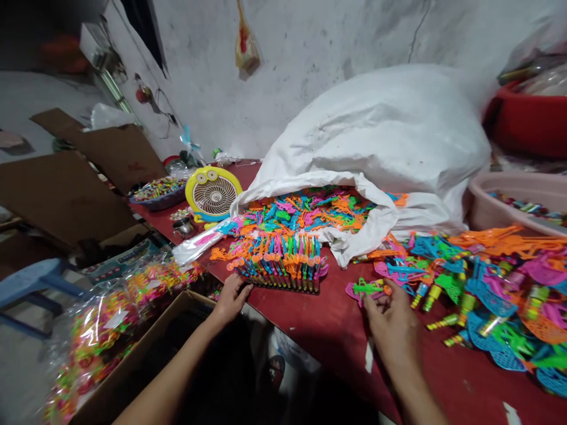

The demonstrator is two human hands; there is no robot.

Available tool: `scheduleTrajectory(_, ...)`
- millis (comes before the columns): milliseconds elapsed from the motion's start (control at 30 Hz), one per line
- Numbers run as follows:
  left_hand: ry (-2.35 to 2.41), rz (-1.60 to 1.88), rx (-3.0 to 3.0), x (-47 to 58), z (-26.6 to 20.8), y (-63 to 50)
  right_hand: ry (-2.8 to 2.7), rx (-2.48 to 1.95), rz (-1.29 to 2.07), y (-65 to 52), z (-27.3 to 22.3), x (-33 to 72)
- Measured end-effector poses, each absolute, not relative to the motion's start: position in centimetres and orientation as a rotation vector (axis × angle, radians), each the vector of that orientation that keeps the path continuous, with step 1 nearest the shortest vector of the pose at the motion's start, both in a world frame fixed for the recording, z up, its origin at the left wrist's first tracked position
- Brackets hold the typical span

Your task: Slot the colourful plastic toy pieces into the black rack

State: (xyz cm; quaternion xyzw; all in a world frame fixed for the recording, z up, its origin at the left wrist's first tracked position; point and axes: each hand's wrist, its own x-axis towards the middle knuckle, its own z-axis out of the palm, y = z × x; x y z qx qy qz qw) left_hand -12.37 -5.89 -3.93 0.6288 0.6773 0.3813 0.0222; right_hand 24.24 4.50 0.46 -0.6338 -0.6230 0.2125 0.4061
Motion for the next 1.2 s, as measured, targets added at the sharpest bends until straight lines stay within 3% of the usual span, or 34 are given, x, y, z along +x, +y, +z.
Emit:
scheduleTrajectory(200, 2.031, 1.208, 1.884, -13.5, -3.2, -6.9, -1.770, -1.431, -0.082, 4.2, 2.2, 24.3)
scheduleTrajectory(367, 2.106, 1.627, 1.622, -13.9, -1.2, -9.2, -1.883, -0.974, -0.022, 1.8, 6.2, 20.1)
scheduleTrajectory(500, 2.297, 1.986, 1.629, -13.6, 4.2, -10.1, -2.037, -0.742, 0.007, 1.8, 8.5, 15.6)
scheduleTrajectory(567, 2.239, 1.881, 1.911, -12.8, 7.6, -9.3, -2.116, -0.715, -0.027, 2.3, 9.0, 13.7)
scheduleTrajectory(667, 2.024, 1.372, 2.315, -11.2, 11.4, -6.5, -2.230, -0.751, -0.075, 3.0, 9.0, 11.6)
scheduleTrajectory(867, 1.719, 0.533, 2.594, -9.7, 12.8, -2.0, -2.369, -0.779, -0.071, 4.0, 8.6, 10.8)
scheduleTrajectory(1067, 1.636, 0.328, 2.708, -9.8, 13.6, -0.7, -2.355, -0.558, 0.051, 5.1, 7.9, 11.9)
scheduleTrajectory(1200, 1.553, 0.246, 2.771, -9.5, 13.6, 0.4, -2.359, -0.676, 0.007, 4.7, 7.5, 12.0)
